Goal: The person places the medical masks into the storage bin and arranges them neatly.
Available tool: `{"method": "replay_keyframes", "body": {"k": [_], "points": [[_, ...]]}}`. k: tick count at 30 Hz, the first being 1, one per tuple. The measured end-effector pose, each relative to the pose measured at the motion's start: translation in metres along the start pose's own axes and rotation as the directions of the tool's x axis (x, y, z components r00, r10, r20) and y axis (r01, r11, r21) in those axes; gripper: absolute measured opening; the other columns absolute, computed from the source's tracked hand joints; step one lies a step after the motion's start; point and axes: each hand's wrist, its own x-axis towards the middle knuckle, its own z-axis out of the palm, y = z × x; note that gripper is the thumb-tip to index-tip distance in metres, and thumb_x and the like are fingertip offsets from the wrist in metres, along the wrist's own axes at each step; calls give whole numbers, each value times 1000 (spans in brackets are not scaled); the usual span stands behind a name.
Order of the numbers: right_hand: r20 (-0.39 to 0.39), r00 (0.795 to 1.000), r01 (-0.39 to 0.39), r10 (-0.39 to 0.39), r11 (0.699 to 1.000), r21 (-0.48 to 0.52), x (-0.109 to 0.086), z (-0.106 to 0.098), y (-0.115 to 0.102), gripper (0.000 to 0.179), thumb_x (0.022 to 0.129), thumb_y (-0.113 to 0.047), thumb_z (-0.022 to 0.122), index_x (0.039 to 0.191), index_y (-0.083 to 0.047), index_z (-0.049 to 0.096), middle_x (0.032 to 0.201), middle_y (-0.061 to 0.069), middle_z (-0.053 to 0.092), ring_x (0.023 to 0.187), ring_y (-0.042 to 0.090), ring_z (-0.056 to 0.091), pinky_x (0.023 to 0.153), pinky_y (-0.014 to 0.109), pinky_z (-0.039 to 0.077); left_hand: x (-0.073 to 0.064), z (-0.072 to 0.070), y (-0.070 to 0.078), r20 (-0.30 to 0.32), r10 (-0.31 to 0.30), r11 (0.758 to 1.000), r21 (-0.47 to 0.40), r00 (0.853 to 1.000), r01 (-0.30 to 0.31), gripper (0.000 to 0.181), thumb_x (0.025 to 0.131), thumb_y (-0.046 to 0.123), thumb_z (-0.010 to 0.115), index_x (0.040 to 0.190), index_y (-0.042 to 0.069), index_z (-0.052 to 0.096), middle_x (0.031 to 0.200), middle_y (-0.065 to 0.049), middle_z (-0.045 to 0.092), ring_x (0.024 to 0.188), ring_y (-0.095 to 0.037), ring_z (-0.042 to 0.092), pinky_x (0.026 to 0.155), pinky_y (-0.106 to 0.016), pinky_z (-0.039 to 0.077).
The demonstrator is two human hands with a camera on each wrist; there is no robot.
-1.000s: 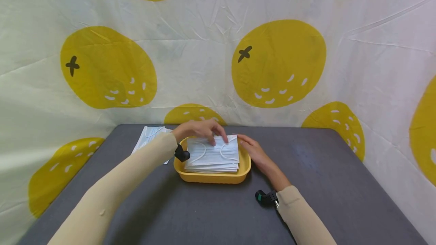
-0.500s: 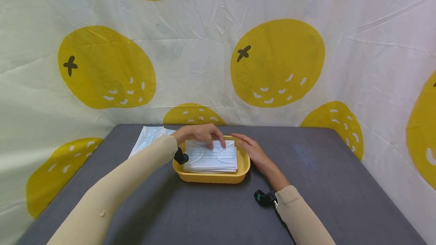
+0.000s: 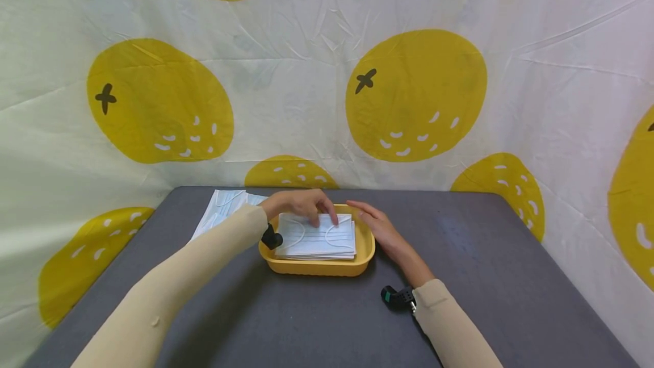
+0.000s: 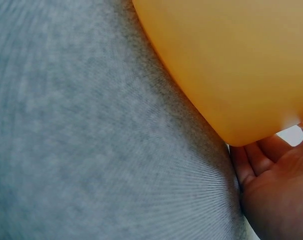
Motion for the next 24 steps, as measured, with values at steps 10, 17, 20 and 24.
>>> {"method": "replay_keyframes", "body": {"k": [10,17,20,24], "points": [[0,1000,-3,3,1000,13,0,1,-2,47,113,-25,41,156,-10,45,164,17,38,141,36,46,98,23,53,-3,0,0,5,-19,1000,16,1000,19,47,85,-20,63,121,8,76,128,-6,71,102,-13,55,94,-23,47],[-4,1000,-5,5,1000,2,-1,2,-3,46,113,-24,39,157,-10,44,165,17,37,142,37,46,100,25,53,-7,0,1,12,-34,999,-21,999,35,53,83,-24,59,122,7,76,132,-6,70,107,-13,57,91,-23,47],[-11,1000,-6,5,1000,-4,-1,2,-2,46,113,-23,38,157,-9,44,164,17,38,143,37,45,102,26,52,-7,-1,2,9,-34,999,-16,999,34,55,82,-26,57,123,8,75,133,-7,70,108,-12,57,90,-22,47],[-9,1000,-7,7,1000,-6,0,2,-2,46,113,-22,38,156,-9,45,163,18,39,144,37,45,103,27,52,-7,-2,2,20,-34,999,-16,999,34,59,81,-27,53,125,7,74,134,-8,69,106,-12,56,88,-22,45]]}}
